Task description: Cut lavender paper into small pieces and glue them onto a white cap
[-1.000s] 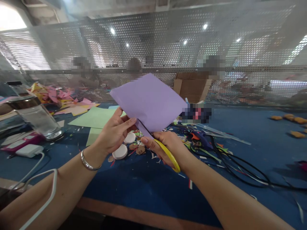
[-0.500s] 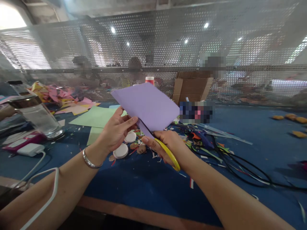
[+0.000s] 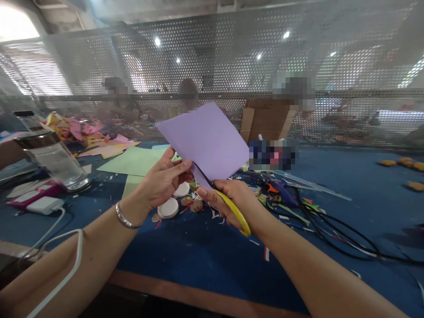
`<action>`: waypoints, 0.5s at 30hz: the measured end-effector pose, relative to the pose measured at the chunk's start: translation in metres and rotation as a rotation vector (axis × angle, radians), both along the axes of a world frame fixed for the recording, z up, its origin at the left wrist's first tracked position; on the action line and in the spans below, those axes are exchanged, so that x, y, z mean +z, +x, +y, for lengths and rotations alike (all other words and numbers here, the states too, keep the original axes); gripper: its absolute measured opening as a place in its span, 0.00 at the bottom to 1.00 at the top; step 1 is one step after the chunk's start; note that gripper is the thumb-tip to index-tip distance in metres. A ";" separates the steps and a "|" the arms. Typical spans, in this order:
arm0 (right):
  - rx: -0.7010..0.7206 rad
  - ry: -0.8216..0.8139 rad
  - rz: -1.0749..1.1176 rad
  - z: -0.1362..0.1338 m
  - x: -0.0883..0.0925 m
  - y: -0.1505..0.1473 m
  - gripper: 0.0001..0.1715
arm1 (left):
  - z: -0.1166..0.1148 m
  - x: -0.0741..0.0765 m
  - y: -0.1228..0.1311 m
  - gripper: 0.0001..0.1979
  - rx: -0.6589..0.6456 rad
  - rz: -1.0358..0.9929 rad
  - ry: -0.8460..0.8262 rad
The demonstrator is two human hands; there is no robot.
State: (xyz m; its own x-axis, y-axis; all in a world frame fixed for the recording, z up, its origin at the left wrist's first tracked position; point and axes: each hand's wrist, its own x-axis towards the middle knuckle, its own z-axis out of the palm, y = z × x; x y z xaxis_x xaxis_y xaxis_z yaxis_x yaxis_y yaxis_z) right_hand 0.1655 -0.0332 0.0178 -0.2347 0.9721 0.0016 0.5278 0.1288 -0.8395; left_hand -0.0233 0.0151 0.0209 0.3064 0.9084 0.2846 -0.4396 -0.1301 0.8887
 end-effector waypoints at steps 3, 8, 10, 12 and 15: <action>0.020 -0.001 -0.009 0.000 -0.001 0.000 0.31 | -0.001 0.001 0.000 0.20 -0.022 -0.019 -0.005; 0.005 -0.011 0.030 -0.002 -0.001 0.000 0.33 | -0.003 0.002 0.000 0.22 -0.027 -0.009 0.013; -0.001 -0.018 0.034 -0.004 -0.001 -0.001 0.33 | -0.003 0.001 0.000 0.22 -0.030 -0.003 0.014; -0.014 -0.014 0.025 -0.005 0.000 -0.002 0.33 | -0.002 0.001 0.000 0.23 -0.033 -0.006 0.018; -0.024 0.023 0.000 -0.008 0.003 -0.004 0.32 | -0.002 0.001 0.000 0.23 -0.025 -0.017 0.022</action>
State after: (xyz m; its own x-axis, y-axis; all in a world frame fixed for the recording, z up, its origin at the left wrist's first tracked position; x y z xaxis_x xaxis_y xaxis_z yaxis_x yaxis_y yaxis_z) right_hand 0.1616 -0.0411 0.0210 -0.2111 0.9772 0.0239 0.5310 0.1352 -0.8365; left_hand -0.0232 0.0133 0.0220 0.3242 0.8939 0.3097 -0.4581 -0.1381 0.8781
